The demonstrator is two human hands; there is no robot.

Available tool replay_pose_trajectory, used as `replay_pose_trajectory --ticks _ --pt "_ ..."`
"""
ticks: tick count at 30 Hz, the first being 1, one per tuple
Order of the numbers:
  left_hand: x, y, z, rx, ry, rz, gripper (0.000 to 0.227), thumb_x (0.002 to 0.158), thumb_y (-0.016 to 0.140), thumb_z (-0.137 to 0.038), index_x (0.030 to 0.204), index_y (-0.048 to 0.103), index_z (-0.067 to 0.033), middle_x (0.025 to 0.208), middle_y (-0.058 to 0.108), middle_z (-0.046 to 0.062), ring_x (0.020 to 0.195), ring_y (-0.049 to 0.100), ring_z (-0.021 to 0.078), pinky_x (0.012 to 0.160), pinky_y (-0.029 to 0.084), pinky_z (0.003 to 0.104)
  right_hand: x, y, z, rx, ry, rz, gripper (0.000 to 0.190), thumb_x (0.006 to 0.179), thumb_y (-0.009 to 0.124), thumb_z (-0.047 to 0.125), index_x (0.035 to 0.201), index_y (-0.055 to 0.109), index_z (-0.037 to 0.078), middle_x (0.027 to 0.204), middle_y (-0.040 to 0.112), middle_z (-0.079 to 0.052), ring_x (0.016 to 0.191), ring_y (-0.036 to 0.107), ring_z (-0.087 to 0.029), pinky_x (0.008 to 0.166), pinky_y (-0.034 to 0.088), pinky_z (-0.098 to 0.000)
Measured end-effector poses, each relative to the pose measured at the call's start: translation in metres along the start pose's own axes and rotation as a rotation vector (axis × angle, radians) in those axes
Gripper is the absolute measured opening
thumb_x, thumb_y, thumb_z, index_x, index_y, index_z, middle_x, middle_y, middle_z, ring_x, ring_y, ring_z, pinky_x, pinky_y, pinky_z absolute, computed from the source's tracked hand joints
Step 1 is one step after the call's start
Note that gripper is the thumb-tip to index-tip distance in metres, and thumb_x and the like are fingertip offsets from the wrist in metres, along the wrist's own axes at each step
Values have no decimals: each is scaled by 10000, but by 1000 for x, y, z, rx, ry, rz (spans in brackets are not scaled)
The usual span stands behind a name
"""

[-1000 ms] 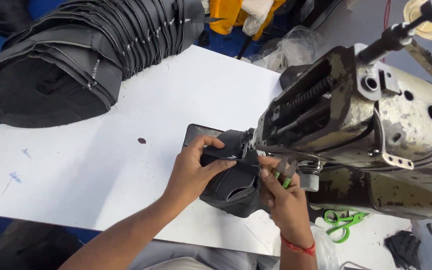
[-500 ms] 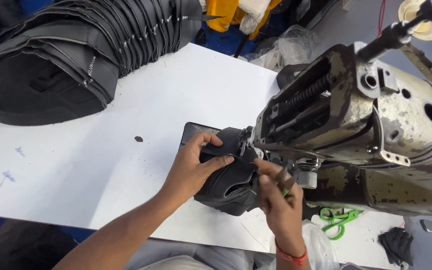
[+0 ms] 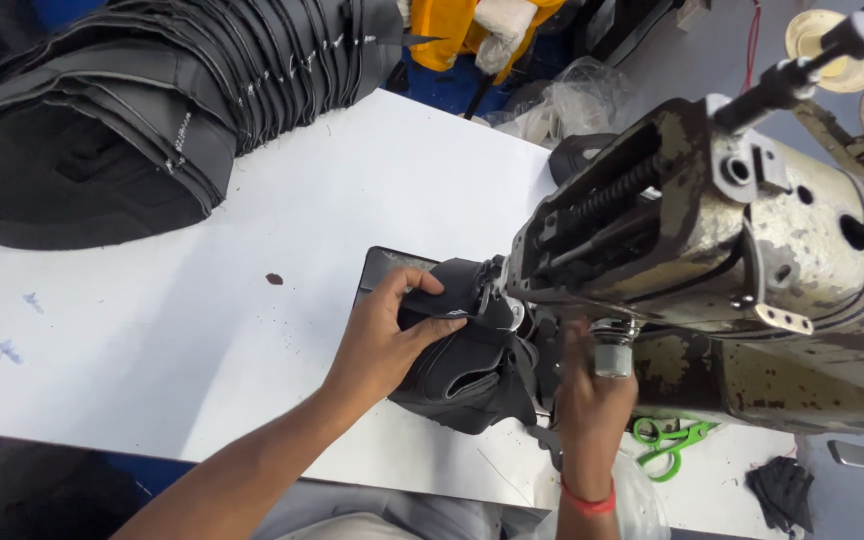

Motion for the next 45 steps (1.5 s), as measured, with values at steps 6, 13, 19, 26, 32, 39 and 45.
replay_pose_trajectory --ticks 6,13,19,26,32,39,45 --pt "0 0 0 -8 76 7 391 828 822 -275 1100 616 -84 1011 696 32 903 686 125 770 570 290 -18 -11 21 -545 -585 -280 218 967 742 105 1156 701 4 933 696 -109 697 556 -105 558 421 -246" --pt "-2 0 0 -15 24 -2 394 811 832 -269 1096 626 -91 989 708 32 879 694 138 754 576 295 -20 19 13 6 -320 320 193 946 662 17 1126 731 12 902 756 -64 686 598 -50 560 441 -207" --pt "-8 0 2 38 123 -79 370 836 817 -238 1107 626 -74 1011 738 41 916 718 146 794 569 309 -25 39 32 179 -72 449 298 1009 591 223 1126 765 10 713 624 -11 515 480 -60 464 361 -221" --pt "-11 2 3 -14 183 -116 330 879 786 -159 1132 597 -63 1029 752 51 972 756 165 806 583 306 -20 45 55 -72 56 460 281 970 696 275 935 781 10 548 499 33 481 414 -59 447 288 -244" --pt "-12 1 2 -4 216 -123 335 871 793 -151 1123 592 -58 1028 753 57 959 761 173 787 584 308 -16 53 59 -64 32 488 162 929 750 192 900 747 33 569 504 39 485 394 -50 444 286 -235" --pt "-11 1 4 -1 162 -100 338 876 792 -166 1130 593 -64 1024 763 59 956 768 169 770 592 309 -9 35 37 -7 7 515 146 955 663 175 940 759 66 592 516 40 488 409 -49 445 310 -221" --pt "-11 0 1 -1 177 -108 338 875 787 -151 1137 593 -60 1024 762 66 946 770 179 774 589 316 -13 40 55 -46 -27 624 236 959 690 214 797 709 43 577 499 62 501 395 -39 451 289 -236"
Point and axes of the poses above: each hand's wrist, its own x-axis towards the middle knuckle, its own y-axis out of the palm, z = x × y, the point moved 4 cm from there along x, towards the middle knuckle
